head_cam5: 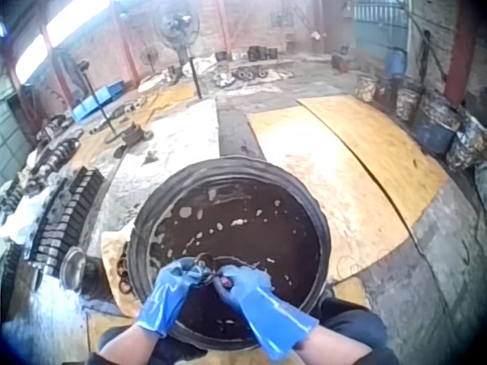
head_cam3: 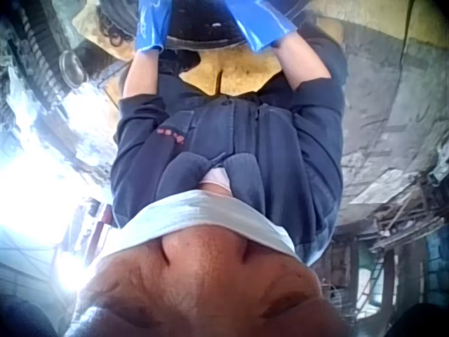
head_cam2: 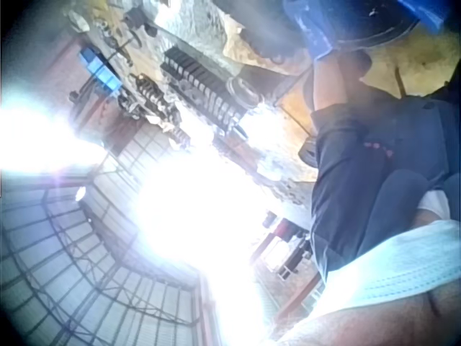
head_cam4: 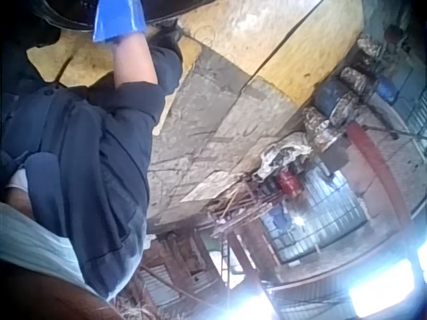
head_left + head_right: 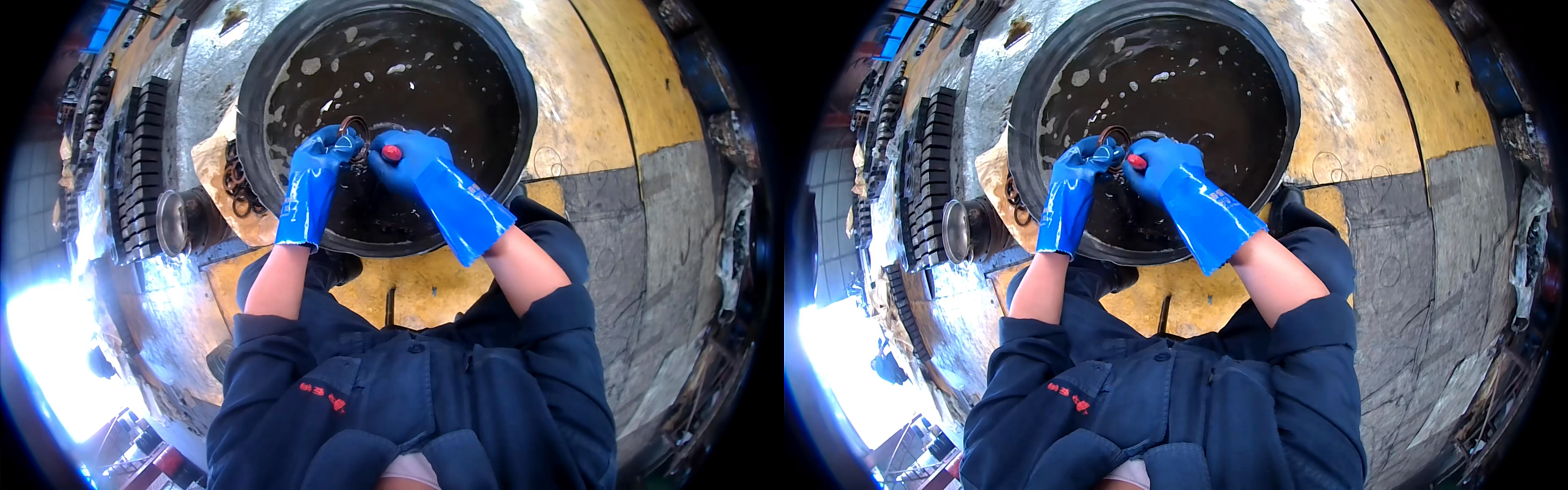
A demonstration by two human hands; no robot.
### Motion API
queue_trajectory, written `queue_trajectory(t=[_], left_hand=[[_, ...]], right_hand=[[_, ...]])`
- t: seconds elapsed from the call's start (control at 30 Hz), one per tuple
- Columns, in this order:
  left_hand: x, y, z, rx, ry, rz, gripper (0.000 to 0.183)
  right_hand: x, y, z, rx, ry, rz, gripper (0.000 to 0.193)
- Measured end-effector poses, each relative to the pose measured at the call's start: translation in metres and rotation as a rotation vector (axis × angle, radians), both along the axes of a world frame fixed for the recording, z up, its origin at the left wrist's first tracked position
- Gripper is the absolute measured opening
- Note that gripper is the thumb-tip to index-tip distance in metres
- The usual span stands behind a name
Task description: The person uses a brush to clean metal rings and parts in a bucket of liquid, then places them on a piece of paper.
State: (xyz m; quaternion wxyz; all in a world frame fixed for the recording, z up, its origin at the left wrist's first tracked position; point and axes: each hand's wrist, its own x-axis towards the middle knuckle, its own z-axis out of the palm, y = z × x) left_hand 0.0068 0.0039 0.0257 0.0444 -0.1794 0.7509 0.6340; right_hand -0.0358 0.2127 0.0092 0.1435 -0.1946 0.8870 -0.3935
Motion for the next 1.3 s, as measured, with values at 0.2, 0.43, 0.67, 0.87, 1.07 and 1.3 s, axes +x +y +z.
queue_trajectory(t=[0.2,0.43,0.67,0.87,1.07,1.3], left_hand=[[0.004,-0.007,0.006,-0.036,0.002,0.013,0.035],[0.001,-0.003,0.004,-0.016,-0.065,-0.022,0.032],[0.002,-0.007,-0.002,-0.021,-0.095,0.003,0.036],[0.003,0.0,0.01,-0.101,-0.105,-0.111,0.037],[0.003,0.007,-0.001,-0.188,0.044,-0.224,0.037],[0.0,-0.011,-0.042,-0.528,0.324,-0.132,0.034]], right_hand=[[-0.004,0.004,0.01,-0.072,-0.035,-0.02,0.028],[-0.007,-0.009,-0.019,0.205,0.173,0.127,0.026],[-0.015,0.011,-0.02,0.18,-0.023,-0.158,0.026],[-0.008,0.005,-0.007,-0.143,0.271,0.05,0.023],[-0.018,0.012,-0.001,-0.015,-0.256,-0.142,0.032],[-0.021,0.016,0.001,-0.333,-0.57,-0.231,0.039]])
